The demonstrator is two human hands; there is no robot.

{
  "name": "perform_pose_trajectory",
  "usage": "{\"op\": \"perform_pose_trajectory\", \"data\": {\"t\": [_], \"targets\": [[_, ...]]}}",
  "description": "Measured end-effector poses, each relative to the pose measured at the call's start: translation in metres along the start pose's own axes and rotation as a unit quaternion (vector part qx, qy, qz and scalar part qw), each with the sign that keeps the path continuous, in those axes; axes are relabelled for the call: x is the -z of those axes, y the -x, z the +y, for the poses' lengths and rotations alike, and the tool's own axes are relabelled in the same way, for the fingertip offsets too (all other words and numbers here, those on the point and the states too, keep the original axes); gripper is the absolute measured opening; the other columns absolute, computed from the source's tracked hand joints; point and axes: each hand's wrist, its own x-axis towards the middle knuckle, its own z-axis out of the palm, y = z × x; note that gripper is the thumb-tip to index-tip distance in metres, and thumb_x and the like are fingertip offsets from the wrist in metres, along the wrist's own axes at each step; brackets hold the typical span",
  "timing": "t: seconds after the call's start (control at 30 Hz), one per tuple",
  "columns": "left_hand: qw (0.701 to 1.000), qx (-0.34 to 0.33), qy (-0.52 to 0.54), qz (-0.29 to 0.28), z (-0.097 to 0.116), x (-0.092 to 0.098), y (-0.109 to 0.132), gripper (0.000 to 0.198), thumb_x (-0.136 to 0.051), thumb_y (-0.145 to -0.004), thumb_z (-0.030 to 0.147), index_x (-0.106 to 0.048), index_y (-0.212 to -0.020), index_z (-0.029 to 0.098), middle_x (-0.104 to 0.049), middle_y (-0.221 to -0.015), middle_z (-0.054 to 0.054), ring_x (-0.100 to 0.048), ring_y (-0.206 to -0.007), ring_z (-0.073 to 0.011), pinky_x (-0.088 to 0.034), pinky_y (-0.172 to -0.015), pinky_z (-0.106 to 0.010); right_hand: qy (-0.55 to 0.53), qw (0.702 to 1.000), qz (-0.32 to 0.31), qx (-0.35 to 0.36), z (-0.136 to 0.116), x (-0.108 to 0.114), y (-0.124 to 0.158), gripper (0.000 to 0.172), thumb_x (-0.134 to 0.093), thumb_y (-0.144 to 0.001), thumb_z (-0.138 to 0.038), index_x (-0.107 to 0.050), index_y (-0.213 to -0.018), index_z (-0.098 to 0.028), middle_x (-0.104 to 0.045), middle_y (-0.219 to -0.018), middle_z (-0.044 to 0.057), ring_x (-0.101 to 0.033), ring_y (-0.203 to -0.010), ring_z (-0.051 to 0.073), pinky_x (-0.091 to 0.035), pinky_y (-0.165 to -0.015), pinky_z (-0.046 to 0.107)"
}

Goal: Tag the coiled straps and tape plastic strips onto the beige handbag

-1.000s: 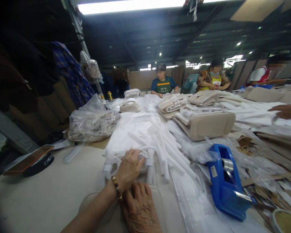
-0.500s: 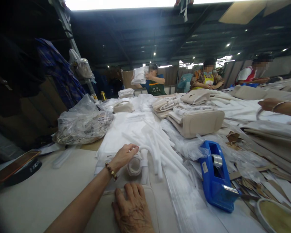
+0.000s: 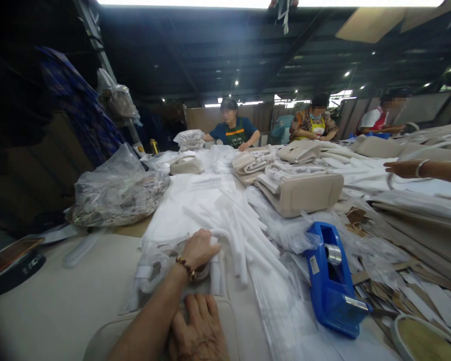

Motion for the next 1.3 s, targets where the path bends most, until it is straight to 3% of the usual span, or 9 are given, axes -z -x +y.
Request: {"op": "perform_pose_trajectory", "data": {"t": [0.07,0.17,0.27,0.33,0.47,0.67,0.8,1.13,1.3], "targets": [[0.999,0.006,0.039,0.014,-0.005,-0.003,-0.001,0.031,-0.054,-0.074,0.032,-0.065,-0.094,0.011,-0.064,-0.104,-0.016,-0.057,-0.104,-0.0294,-0.042,-0.090,-0.038,-0.057,0.998,0.034,-0.018,0.010,0.001,0.002,0.020,-0.044,-0.083,-0.017,-0.060,-0.094,-0.023,-0.065,-0.089,0.005,-0.059,-0.081,0.021,-0.048,-0.074,0.033],[0.993,0.025,0.118,0.012,-0.013,-0.005,0.001,0.035,-0.062,-0.071,0.041,-0.063,-0.090,0.012,-0.065,-0.095,-0.011,-0.060,-0.092,-0.0245,-0.045,-0.082,-0.033,-0.136,0.981,0.039,-0.132,0.039,0.017,-0.018,0.025,-0.040,-0.087,-0.017,-0.056,-0.105,-0.022,-0.063,-0.102,0.007,-0.059,-0.096,0.019,-0.048,-0.082,0.031],[0.980,0.028,0.197,-0.005,-0.016,-0.003,0.003,0.034,-0.070,-0.063,0.037,-0.060,-0.085,0.014,-0.065,-0.090,-0.008,-0.061,-0.085,-0.0217,-0.045,-0.073,-0.029,-0.122,0.945,-0.057,-0.297,0.075,0.035,-0.067,0.033,-0.043,-0.090,-0.042,-0.057,-0.110,-0.020,-0.062,-0.101,0.010,-0.060,-0.082,0.021,-0.049,-0.071,0.034],[0.970,0.016,0.242,-0.013,-0.016,-0.001,0.004,0.035,-0.074,-0.059,0.031,-0.059,-0.086,0.016,-0.065,-0.091,-0.006,-0.060,-0.087,-0.0208,-0.044,-0.073,-0.027,-0.112,0.907,-0.167,-0.371,0.094,0.036,-0.103,0.042,-0.040,-0.088,-0.050,-0.061,-0.103,-0.017,-0.062,-0.103,0.012,-0.058,-0.084,0.023,-0.044,-0.077,0.038],[0.949,0.026,0.314,-0.027,-0.017,0.004,0.004,0.048,-0.079,-0.051,0.030,-0.055,-0.091,0.017,-0.065,-0.090,-0.004,-0.060,-0.083,-0.0195,-0.044,-0.070,-0.026,-0.140,0.890,-0.277,-0.333,0.108,0.023,-0.141,0.040,-0.044,-0.083,-0.051,-0.064,-0.075,-0.017,-0.063,-0.075,0.007,-0.056,-0.074,0.021,-0.039,-0.067,0.031],[0.938,0.079,0.330,-0.065,-0.017,0.004,0.006,0.051,-0.077,-0.047,0.032,-0.051,-0.089,0.018,-0.063,-0.085,-0.003,-0.058,-0.078,-0.0209,-0.041,-0.064,-0.027,-0.153,0.886,-0.325,-0.294,0.112,0.028,-0.135,0.025,-0.044,-0.077,-0.040,-0.049,-0.063,-0.021,-0.046,-0.055,-0.003,-0.042,-0.054,0.013,-0.028,-0.051,0.025],[0.947,0.054,0.306,-0.086,-0.014,0.002,0.007,0.032,-0.070,-0.052,0.029,-0.062,-0.079,0.015,-0.067,-0.084,-0.008,-0.060,-0.079,-0.0251,-0.042,-0.065,-0.030,-0.165,0.900,-0.311,-0.258,0.113,0.029,-0.133,0.031,-0.037,-0.080,-0.046,-0.040,-0.059,-0.023,-0.039,-0.053,-0.004,-0.037,-0.052,0.013,-0.027,-0.049,0.025],[0.912,0.040,0.385,-0.134,-0.022,-0.009,0.001,0.032,-0.061,-0.055,0.026,-0.069,-0.082,0.011,-0.061,-0.069,-0.003,-0.055,-0.063,-0.0172,-0.036,-0.051,-0.024,-0.172,0.934,-0.225,-0.218,0.118,-0.001,-0.135,0.042,-0.037,-0.081,-0.049,-0.027,-0.050,-0.023,-0.026,-0.046,-0.006,-0.027,-0.046,0.009,-0.022,-0.044,0.025],[0.909,0.018,0.393,-0.136,-0.024,-0.005,0.001,0.029,-0.059,-0.062,0.028,-0.069,-0.083,0.012,-0.064,-0.073,-0.004,-0.056,-0.068,-0.0184,-0.038,-0.055,-0.025,-0.189,0.934,-0.218,-0.210,0.121,-0.007,-0.138,0.045,-0.041,-0.082,-0.047,-0.025,-0.049,-0.022,-0.022,-0.046,-0.007,-0.024,-0.045,0.008,-0.020,-0.044,0.024]]}}
